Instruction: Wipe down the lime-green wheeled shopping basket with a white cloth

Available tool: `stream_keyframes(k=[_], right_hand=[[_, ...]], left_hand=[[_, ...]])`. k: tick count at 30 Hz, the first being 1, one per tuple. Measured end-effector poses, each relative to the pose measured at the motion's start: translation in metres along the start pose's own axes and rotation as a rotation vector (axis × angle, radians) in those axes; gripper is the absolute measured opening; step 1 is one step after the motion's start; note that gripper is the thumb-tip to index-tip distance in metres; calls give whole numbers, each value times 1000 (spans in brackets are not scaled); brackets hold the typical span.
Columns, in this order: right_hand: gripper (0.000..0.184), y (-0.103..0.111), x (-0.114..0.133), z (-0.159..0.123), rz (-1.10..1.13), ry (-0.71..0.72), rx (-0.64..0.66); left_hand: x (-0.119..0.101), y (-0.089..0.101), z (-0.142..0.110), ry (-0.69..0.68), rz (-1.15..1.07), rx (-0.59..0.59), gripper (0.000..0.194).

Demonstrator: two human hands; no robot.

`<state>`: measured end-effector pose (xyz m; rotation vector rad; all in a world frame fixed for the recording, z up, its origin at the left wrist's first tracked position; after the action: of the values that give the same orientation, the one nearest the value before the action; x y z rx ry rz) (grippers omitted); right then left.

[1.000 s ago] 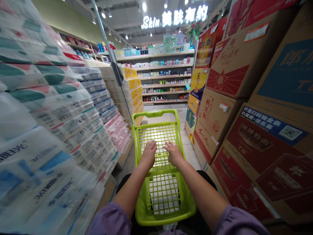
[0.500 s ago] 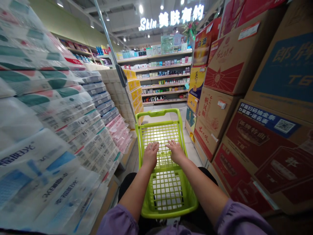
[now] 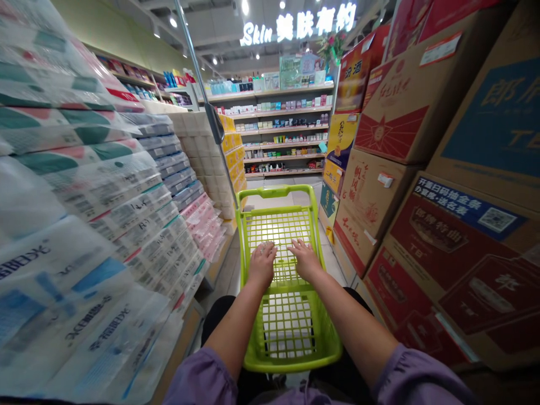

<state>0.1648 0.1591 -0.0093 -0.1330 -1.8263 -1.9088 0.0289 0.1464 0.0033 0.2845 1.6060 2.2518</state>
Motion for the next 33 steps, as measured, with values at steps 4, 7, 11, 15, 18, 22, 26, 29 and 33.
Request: stream_keyframes(k=[4, 7, 11, 15, 18, 22, 26, 29, 33], right_hand=[[76, 2, 0, -1, 11, -7, -3], [77, 3, 2, -1, 17, -3, -12], [74, 2, 2, 0, 25, 11, -22], [69, 1, 0, 1, 27, 18, -27], [76, 1, 0, 1, 17, 10, -26], [74, 2, 1, 1, 4, 2, -18], [73, 3, 2, 0, 13, 5, -19], [78, 3, 2, 0, 20, 2, -16], [74, 3, 2, 0, 38, 8, -27]], left_hand=[[-16, -7, -1, -203, -39, 47, 61], [0, -4, 0, -35, 1, -8, 66], [-15, -13, -2, -170, -2, 27, 64], [-31, -13, -3, -319, -21, 21, 56], [-8, -4, 1, -61, 34, -55, 57], [-16, -10, 0, -179, -4, 15, 55], [-26, -14, -2, -305, -58, 42, 54], [-4, -9, 2, -62, -24, -28, 60], [-16, -13, 0, -191, -45, 26, 61]])
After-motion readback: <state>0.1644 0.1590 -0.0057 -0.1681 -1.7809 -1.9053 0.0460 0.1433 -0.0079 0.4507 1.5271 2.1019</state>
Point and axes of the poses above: each hand's wrist, its own z-axis towards the middle knuckle, its own y-axis out of the back of the hand, x = y × z, the point moved 8 cm from there along z, towards the middle knuckle, and after that the axes turned 2 degrees about x, right-handed, at the moved point
